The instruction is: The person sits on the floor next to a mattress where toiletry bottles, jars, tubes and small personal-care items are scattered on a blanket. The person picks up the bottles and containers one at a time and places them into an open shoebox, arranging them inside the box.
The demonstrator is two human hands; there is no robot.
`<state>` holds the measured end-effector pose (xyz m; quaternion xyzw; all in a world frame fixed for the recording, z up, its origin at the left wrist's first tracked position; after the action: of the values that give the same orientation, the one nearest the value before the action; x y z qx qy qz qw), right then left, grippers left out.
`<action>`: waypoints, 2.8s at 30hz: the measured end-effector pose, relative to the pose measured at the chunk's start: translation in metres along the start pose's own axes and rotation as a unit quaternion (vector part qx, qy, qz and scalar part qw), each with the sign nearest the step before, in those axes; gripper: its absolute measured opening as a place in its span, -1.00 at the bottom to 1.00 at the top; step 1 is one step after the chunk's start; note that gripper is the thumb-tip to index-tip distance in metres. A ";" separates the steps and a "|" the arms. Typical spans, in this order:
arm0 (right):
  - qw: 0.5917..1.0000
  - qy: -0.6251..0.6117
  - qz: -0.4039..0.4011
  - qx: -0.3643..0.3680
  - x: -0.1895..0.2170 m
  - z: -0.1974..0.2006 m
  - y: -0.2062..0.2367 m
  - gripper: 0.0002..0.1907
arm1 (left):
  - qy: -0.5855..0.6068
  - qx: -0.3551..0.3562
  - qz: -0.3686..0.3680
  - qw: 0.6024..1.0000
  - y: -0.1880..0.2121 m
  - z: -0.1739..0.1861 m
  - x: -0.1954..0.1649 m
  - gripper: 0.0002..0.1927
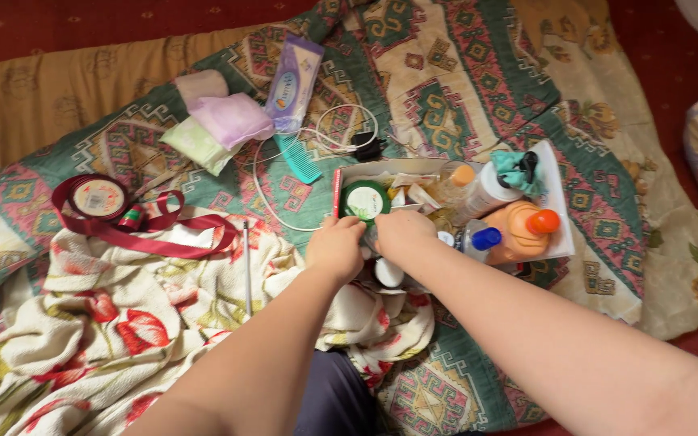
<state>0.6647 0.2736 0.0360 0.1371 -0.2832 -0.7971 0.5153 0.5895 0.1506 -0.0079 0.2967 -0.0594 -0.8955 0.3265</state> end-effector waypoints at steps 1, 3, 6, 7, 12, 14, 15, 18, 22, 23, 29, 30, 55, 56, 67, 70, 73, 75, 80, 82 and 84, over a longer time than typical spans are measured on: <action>1.000 0.010 -0.007 0.006 0.003 -0.002 -0.003 -0.64 | -0.015 0.029 0.002 0.999 -0.002 -0.001 0.000 -0.46; 0.999 0.031 -0.024 0.018 0.007 -0.006 -0.005 -0.62 | -0.001 0.026 0.009 1.000 -0.004 -0.002 0.001 -0.41; 0.997 -0.052 -0.059 0.006 0.008 -0.011 -0.007 -0.38 | 0.043 0.006 0.025 0.999 -0.003 -0.002 0.005 -0.44; 0.998 -0.045 -0.047 -0.004 0.006 -0.013 -0.007 -0.46 | 0.062 -0.005 0.029 0.998 -0.003 -0.002 0.006 -0.45; 0.995 -0.035 -0.044 -0.079 -0.008 -0.027 -0.001 -0.46 | 0.058 0.033 0.033 0.997 -0.001 -0.003 0.005 -0.71; 0.996 -0.039 -0.035 -0.072 -0.006 -0.034 0.002 -0.49 | 0.044 0.038 0.038 0.998 0.000 -0.005 0.002 -0.72; 0.996 -0.042 -0.029 -0.070 -0.005 -0.036 0.003 -0.51 | 0.046 0.032 0.042 0.998 0.002 -0.006 0.001 -0.75; 0.997 -0.056 -0.009 -0.043 0.004 -0.041 0.004 -0.61 | 0.048 0.033 0.041 0.997 0.008 -0.013 -0.001 -0.78; 0.996 -0.058 0.003 -0.068 0.011 -0.041 -0.005 -0.59 | 0.021 -0.093 0.000 0.995 0.015 -0.019 -0.001 -0.86; 0.998 -0.032 0.007 -0.046 0.011 -0.040 -0.010 -0.58 | 0.011 -0.119 0.003 0.993 0.015 -0.020 -0.001 -0.87; 0.992 0.062 0.029 -0.107 0.005 -0.038 -0.017 -0.79 | 0.009 -0.164 0.075 0.983 0.015 -0.023 -0.006 -0.89; 0.989 0.067 0.036 -0.126 0.005 -0.038 -0.018 -0.80 | 0.009 -0.175 0.072 0.982 0.015 -0.024 -0.007 -0.87; 0.950 -0.183 0.022 -0.251 0.039 0.013 0.010 -0.73 | 0.191 -0.300 0.345 0.869 -0.139 0.077 0.172 -0.49; 0.950 -0.194 0.027 -0.243 0.045 0.013 0.012 -0.74 | 0.219 -0.336 0.391 0.828 -0.156 0.088 0.186 -0.34; 0.910 -0.291 0.107 -0.274 0.074 0.043 -0.045 -0.72 | 0.540 -0.302 0.381 0.687 -0.189 0.087 0.175 -0.55; 0.905 -0.324 0.122 -0.246 0.080 0.046 -0.054 -0.73 | 0.579 -0.379 0.388 0.609 -0.162 0.082 0.192 -0.58; 0.904 -0.335 0.132 -0.231 0.083 0.038 -0.051 -0.73 | 0.739 -0.330 0.323 0.490 -0.151 0.080 0.220 -0.59; 0.909 -0.320 0.131 -0.234 0.083 0.029 -0.044 -0.74 | 0.791 -0.246 0.288 0.481 -0.153 0.076 0.230 -0.56; 0.904 -0.352 0.120 -0.209 0.069 0.017 -0.014 -0.75 | 0.796 -0.229 0.333 0.451 -0.152 0.065 0.232 -0.48; 0.902 -0.366 0.114 -0.199 0.062 0.020 -0.008 -0.72 | 0.820 -0.248 0.272 0.439 -0.141 0.067 0.231 -0.50; 0.901 -0.386 0.095 -0.172 0.057 0.022 0.000 -0.67 | 0.827 -0.248 0.252 0.437 -0.109 0.069 0.220 -0.53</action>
<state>0.6295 0.2291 0.0576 -0.2994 -0.3304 -0.7714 0.4541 0.3563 0.0928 -0.0930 0.7743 0.3910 -0.0783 0.4913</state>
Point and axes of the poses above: each hand's wrist, its own y-axis away from the middle knuckle, its own z-axis out of the back of the hand, x = y × z, the point moved 1 cm from there along -y, towards the middle knuckle, and after that the axes turned 9 degrees about z, right-handed, at the moved point
